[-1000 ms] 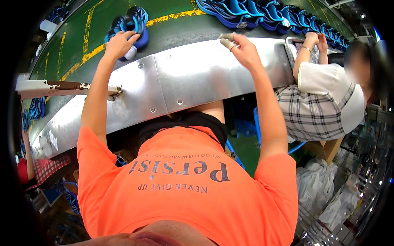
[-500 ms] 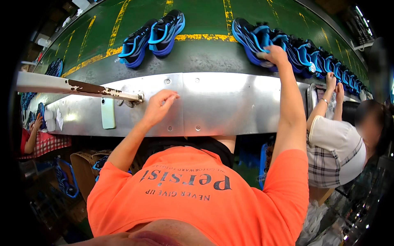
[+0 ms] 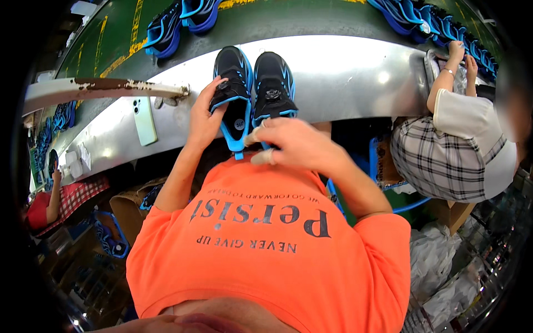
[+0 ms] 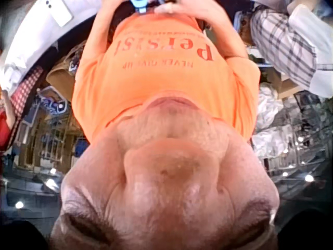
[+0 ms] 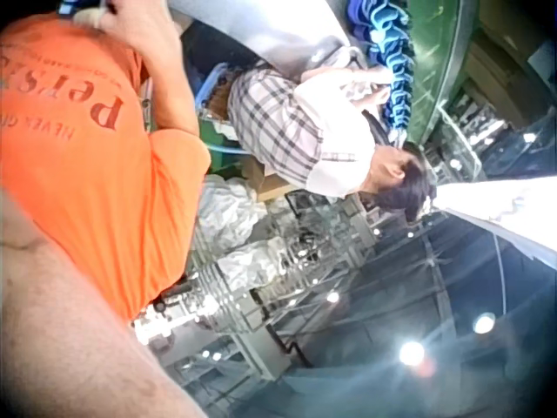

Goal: The person performs a series of assembly steps on several blue and black shoes by hand, including inserting white support components, wiping the shoe surfaces, and placing completed units back onto a moving conveyor belt.

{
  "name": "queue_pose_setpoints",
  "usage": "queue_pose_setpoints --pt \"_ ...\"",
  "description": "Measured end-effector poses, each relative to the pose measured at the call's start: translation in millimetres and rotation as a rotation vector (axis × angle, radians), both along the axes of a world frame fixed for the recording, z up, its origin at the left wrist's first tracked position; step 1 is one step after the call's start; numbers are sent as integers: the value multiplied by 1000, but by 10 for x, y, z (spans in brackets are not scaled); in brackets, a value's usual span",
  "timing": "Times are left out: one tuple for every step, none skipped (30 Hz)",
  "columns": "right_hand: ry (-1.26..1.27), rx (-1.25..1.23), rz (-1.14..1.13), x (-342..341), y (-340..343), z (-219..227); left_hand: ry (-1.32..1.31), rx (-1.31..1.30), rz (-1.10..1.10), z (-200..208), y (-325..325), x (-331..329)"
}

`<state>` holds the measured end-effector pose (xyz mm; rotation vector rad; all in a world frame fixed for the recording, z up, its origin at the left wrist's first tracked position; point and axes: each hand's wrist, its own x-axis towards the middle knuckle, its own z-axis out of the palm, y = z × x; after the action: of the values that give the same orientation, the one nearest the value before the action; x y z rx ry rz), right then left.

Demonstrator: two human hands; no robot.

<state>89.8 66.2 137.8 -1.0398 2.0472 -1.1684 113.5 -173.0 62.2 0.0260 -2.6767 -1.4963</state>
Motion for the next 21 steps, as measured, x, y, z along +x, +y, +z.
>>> queue_pose_setpoints --pt "-74 -132 5 -37 107 52 18 -144 -12 70 -12 77" --pt "1 -102 -114 -83 176 129 45 -287 -13 127 -19 125" --pt "75 -73 -234 -110 194 167 72 -431 -14 205 -14 145" --pt "299 -10 -321 -144 161 126 193 -447 35 390 88 84" --pt "532 54 -408 -206 132 75 197 -387 -64 377 84 48" --pt "620 83 -347 -193 99 -49 200 -326 -161 345 56 -11" --pt "662 19 -317 -197 3 -199 202 -268 -258 309 41 -53" --pt "615 103 -286 -167 -20 -368 214 -277 -278 280 44 -74" --pt "567 186 -254 -154 -30 -483 216 -288 -260 265 59 -55" --pt "459 82 -336 -196 -34 -540 219 -297 -238 234 78 -10" --pt "340 -28 -410 -217 -34 -580 212 -313 -211 223 98 78" --pt "220 -138 -483 -228 -42 -597 247 -267 -182 196 131 156" --pt "181 -98 -494 -233 -55 -557 267 -237 -167 165 155 218" --pt "142 -58 -505 -234 -63 -479 256 -229 -160 156 166 234" --pt "103 -17 -518 -242 -72 -438 245 -221 -154 155 168 238" --pt "205 8 -508 -246 -82 -425 207 -193 -163 166 166 243" --pt "224 26 -501 -210 -89 -374 169 -164 -172 199 149 238" --pt "244 44 -494 -126 -97 -280 131 -135 -182 210 125 240" --pt "263 58 -485 -48 -108 -204 130 -151 -229 195 75 262" --pt "244 79 -416 3 -68 -196 130 -167 -276 173 13 290" --pt "341 102 -357 34 -19 -236 129 -183 -323 158 -24 314"
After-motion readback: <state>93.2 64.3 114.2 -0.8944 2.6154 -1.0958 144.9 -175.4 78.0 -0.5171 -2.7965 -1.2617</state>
